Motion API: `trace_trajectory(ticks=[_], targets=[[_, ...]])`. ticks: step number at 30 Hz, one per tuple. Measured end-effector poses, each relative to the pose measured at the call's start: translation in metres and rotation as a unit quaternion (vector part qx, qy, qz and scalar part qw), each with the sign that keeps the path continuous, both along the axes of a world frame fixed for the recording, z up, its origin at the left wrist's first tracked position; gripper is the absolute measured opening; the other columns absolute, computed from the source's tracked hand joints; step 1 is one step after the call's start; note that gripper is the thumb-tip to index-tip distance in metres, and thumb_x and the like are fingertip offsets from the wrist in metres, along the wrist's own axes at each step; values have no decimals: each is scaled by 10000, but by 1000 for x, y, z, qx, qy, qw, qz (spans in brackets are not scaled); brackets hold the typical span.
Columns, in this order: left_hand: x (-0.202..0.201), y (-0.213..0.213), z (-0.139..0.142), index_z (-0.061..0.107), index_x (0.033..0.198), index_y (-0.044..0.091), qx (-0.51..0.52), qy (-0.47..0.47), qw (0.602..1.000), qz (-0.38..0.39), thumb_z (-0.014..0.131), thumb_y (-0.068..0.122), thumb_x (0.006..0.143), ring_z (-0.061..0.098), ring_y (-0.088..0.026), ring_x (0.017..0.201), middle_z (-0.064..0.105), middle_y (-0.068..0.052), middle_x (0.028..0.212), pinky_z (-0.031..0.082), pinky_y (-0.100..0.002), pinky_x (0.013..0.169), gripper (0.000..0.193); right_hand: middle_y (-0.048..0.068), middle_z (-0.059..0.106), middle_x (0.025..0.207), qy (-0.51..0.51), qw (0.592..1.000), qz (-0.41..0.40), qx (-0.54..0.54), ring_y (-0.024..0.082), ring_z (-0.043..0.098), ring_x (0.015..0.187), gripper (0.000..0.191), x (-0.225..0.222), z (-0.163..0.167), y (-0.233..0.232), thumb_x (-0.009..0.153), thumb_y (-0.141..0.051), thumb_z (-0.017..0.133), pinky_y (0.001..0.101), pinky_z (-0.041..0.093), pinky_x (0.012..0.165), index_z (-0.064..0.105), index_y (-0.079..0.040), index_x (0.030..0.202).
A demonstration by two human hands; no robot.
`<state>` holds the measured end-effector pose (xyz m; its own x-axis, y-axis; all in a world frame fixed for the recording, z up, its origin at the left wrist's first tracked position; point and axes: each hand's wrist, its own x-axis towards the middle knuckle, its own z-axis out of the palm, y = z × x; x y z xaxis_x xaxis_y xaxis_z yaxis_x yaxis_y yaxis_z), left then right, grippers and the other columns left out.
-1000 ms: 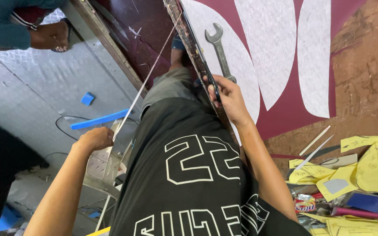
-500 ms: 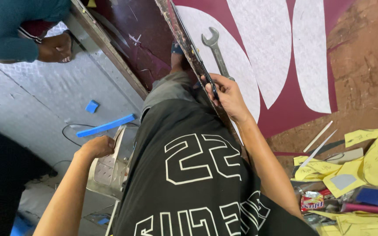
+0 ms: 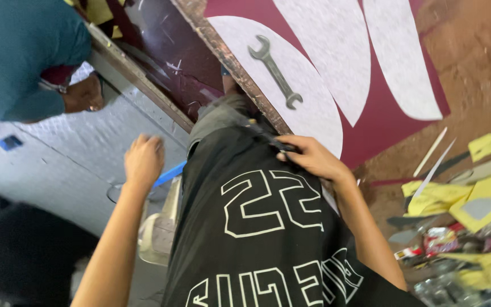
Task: The person traces around white paper templates on maroon fabric with a marker, holds the fabric flat with one hand, and cuts out the traced shapes with scissors. A wrench is used as a weight to hold templates in place, and cut pieces are set aside on the workbench.
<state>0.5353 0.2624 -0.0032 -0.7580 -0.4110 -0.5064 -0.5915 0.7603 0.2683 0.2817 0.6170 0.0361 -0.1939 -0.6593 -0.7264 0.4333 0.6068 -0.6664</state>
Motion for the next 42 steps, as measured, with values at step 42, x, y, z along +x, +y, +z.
trace_trajectory(ticks=[42], targets=[[-188, 323, -13, 661, 1387, 210, 133, 300, 702, -632, 767, 392, 909, 488, -282, 1251, 520, -63, 1466, 380, -523, 1024, 522, -25, 503, 763, -93, 749, -654, -51, 123, 493, 686, 420, 403, -14, 221, 932, -69, 636, 263, 381, 643, 618, 10, 1344]])
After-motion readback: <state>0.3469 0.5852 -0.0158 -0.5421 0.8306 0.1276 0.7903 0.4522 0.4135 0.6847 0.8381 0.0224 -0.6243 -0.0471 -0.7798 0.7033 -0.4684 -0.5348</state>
